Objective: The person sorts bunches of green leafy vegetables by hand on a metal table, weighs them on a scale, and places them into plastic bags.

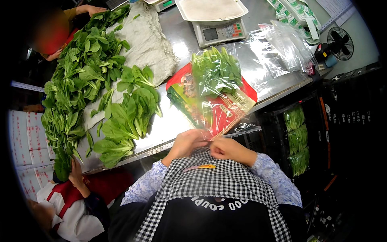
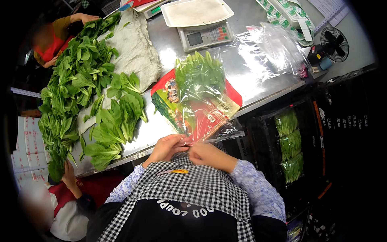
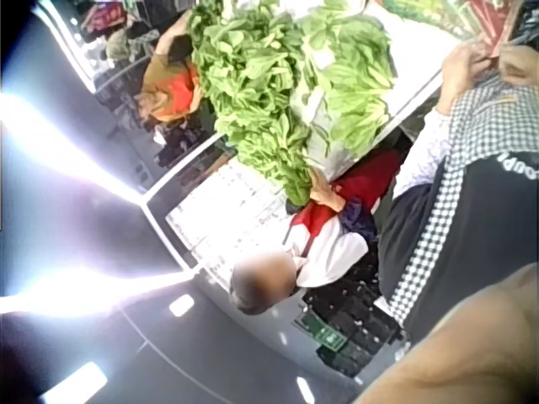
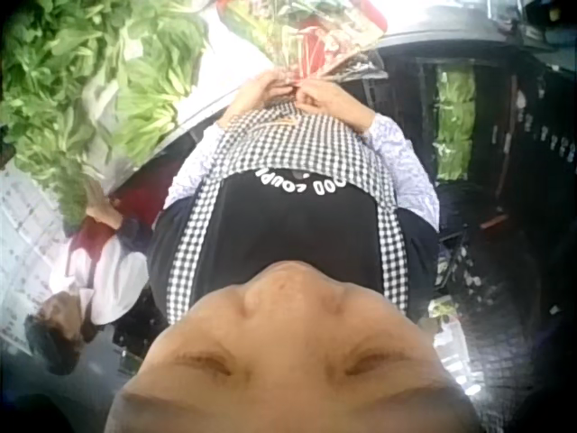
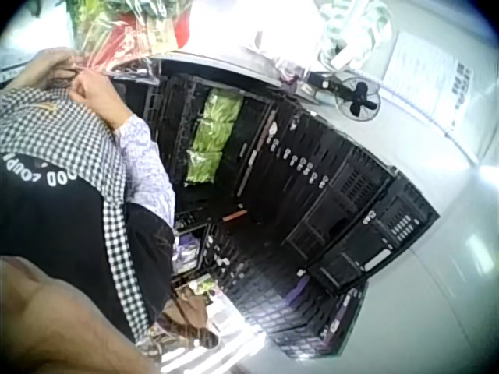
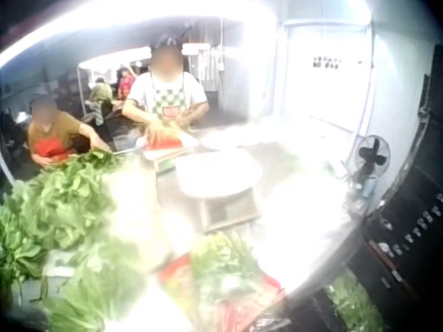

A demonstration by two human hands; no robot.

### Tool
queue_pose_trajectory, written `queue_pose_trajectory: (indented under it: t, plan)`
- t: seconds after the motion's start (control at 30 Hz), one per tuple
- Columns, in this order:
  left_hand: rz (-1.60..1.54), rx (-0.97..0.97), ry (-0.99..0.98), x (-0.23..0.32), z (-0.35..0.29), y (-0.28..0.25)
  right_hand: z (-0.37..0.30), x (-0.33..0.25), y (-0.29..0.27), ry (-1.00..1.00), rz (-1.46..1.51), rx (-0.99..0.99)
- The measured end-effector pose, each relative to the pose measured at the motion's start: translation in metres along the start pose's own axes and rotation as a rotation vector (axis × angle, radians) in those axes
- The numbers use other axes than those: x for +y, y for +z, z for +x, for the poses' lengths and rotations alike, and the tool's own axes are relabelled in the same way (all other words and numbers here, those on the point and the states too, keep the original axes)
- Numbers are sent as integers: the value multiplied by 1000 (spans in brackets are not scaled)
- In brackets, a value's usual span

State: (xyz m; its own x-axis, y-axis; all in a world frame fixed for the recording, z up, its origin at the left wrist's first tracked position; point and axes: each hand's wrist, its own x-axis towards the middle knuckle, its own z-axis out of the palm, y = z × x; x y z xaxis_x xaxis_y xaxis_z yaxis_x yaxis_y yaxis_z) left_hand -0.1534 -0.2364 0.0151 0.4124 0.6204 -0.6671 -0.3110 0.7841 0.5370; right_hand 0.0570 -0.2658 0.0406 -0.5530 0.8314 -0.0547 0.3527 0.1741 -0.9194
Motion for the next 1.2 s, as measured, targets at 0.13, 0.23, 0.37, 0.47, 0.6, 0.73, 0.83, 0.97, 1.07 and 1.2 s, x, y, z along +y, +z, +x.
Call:
queue_pose_trajectory:
  t: [0.13, 0.23, 0.37, 0.47, 0.6, 0.73, 0.83, 0.97, 1.07, 1.2]
  plan:
    - [107, 18, -66, 4, -2, -4, -125, 40, -18, 520, 63, 340]
    - [174, 11, -156, 3, 2, -2, -292, 135, 16, 822, -489, 94]
    - [200, -64, -240, 10, -1, -7, -290, 115, -8, 1402, -423, -578]
    - [527, 46, -138, 25, -11, -18, -169, 66, -53, 898, -558, 120]
    - [1529, 285, 1003, 44, -7, -16, -59, 35, -123, 86, -891, 607]
    - [2020, -32, 1298, 60, 41, -12, -7, 58, -147, -119, -1018, 268]
    - [2104, -185, 1252, 61, 72, -10, 14, 69, -148, -419, -827, 71]
    - [2064, -421, 998, 71, 79, -13, 19, 116, -143, -469, -548, -13]
    - [1649, -488, 765, 81, 74, -2, 24, 139, -148, 146, -55, 5]
    - [1327, -107, 1009, 104, 74, 18, 54, 110, -155, 164, 337, 211]
